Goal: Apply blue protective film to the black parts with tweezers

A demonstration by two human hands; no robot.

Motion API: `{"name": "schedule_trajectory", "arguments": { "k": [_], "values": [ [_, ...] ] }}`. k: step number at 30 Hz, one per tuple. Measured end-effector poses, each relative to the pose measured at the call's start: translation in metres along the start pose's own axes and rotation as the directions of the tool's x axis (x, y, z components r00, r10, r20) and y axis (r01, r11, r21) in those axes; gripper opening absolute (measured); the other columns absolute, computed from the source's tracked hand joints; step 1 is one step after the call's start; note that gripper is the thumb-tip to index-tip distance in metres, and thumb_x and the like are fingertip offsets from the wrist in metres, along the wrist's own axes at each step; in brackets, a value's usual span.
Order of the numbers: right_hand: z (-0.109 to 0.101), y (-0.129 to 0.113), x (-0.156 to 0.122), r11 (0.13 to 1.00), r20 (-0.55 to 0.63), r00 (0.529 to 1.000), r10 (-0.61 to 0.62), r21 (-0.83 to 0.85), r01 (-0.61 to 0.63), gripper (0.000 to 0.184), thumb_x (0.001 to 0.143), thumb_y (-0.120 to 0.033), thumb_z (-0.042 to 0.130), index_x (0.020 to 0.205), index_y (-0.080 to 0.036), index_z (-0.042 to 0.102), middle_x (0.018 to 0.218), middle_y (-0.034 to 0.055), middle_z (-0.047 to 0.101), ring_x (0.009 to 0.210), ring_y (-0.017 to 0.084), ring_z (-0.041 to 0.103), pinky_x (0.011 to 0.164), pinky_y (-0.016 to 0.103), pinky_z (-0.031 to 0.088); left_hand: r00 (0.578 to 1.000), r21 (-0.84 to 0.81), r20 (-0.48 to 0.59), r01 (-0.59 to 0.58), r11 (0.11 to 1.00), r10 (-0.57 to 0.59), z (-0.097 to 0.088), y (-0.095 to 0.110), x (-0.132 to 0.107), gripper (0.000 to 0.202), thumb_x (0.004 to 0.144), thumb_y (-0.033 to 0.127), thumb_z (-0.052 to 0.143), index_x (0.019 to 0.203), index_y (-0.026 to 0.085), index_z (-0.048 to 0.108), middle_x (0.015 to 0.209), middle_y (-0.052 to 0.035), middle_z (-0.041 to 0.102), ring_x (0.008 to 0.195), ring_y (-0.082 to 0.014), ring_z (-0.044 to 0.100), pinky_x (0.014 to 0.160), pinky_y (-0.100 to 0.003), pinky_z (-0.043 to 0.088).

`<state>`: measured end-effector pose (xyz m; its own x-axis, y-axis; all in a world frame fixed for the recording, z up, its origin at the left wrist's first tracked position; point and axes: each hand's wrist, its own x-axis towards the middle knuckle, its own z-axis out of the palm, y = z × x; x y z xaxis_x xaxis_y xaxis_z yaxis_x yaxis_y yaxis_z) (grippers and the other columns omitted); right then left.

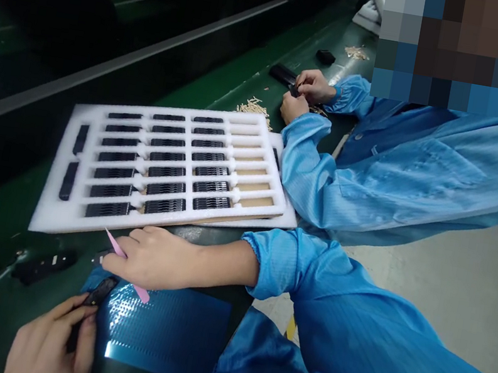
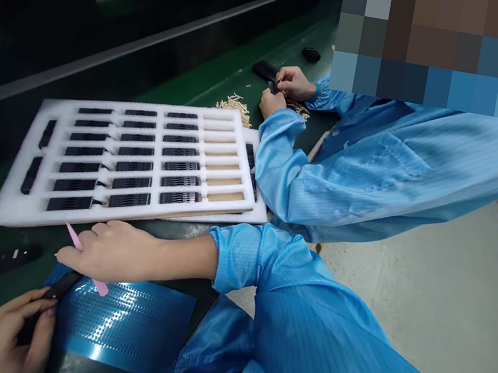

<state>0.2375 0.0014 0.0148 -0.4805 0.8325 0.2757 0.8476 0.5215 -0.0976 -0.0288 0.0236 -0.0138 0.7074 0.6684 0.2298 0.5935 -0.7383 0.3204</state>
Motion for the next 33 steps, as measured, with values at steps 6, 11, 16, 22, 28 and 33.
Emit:
{"name": "schedule_trajectory", "arguments": {
  "k": [6,11,16,22,28,33],
  "values": [
    [-0.004,0.007,0.01,0.997,0.059,0.996,-0.062,0.041,0.059,0.018,0.099,-0.019,0.052,0.115,-0.016,0.059,0.093,0.0071,0.067,0.084,0.024,0.064,0.071,0.037,0.05,0.995,0.232,-0.073,-0.048,0.971,0.067,-0.006,0.014,0.007,0.018,0.092,0.019,0.059,0.109,0.025,0.059,0.118,-0.0099,0.067,0.099,-0.0305,0.063,0.079,-0.046,0.05],
    [-0.009,-0.003,0.006,0.979,0.044,0.994,-0.102,0.184,0.092,0.018,0.099,-0.022,0.056,0.112,-0.014,0.065,0.102,0.0145,0.073,0.092,0.026,0.067,0.082,0.042,0.053,0.996,0.285,-0.084,0.042,0.958,-0.019,-0.018,0.038,-0.001,0.014,0.094,0.019,0.058,0.105,0.023,0.066,0.115,-0.0087,0.068,0.098,-0.0268,0.061,0.081,-0.04,0.047],
    [0.002,-0.004,-0.002,0.735,-0.231,0.972,0.032,0.665,0.134,0.023,0.103,-0.03,0.051,0.112,-0.021,0.07,0.118,0.0092,0.075,0.106,0.023,0.07,0.094,0.041,0.053,0.983,0.153,-0.029,0.182,0.971,-0.179,-0.015,0.042,-0.002,0.035,0.093,0.044,0.065,0.119,0.021,0.067,0.131,-0.012,0.062,0.116,-0.0302,0.056,0.093,-0.045,0.045],
    [-0.001,-0.008,-0.012,0.139,0.033,0.948,0.315,0.987,-0.08,0.055,0.099,-0.063,0.047,0.11,-0.019,0.076,0.08,0.0055,0.075,0.067,0.014,0.069,0.051,0.025,0.052,0.989,0.191,0.026,0.141,0.971,-0.149,-0.015,0.047,-0.003,0.053,0.09,0.059,0.064,0.131,0.025,0.065,0.137,-0.0132,0.058,0.117,-0.0329,0.053,0.09,-0.046,0.043],
    [0.002,0.0,0.001,0.076,0.275,0.946,0.171,0.954,-0.291,0.044,0.081,-0.059,0.076,0.079,-0.015,0.077,0.067,0.0046,0.072,0.056,0.014,0.065,0.047,0.025,0.052,0.991,0.194,-0.006,0.133,0.972,-0.135,-0.013,0.044,0.0,0.042,0.092,0.053,0.066,0.124,0.026,0.07,0.133,-0.0111,0.062,0.114,-0.0305,0.054,0.088,-0.044,0.044],
    [0.002,0.003,0.001,0.163,0.341,0.921,0.186,0.914,-0.371,0.027,0.073,-0.036,0.087,0.089,-0.017,0.078,0.074,0.0038,0.076,0.063,0.018,0.07,0.057,0.03,0.058,0.994,0.165,-0.062,0.104,0.981,-0.095,-0.008,0.039,0.002,0.029,0.093,0.045,0.068,0.114,0.027,0.075,0.123,-0.0085,0.068,0.105,-0.0269,0.057,0.082,-0.041,0.045]
  ]
}}
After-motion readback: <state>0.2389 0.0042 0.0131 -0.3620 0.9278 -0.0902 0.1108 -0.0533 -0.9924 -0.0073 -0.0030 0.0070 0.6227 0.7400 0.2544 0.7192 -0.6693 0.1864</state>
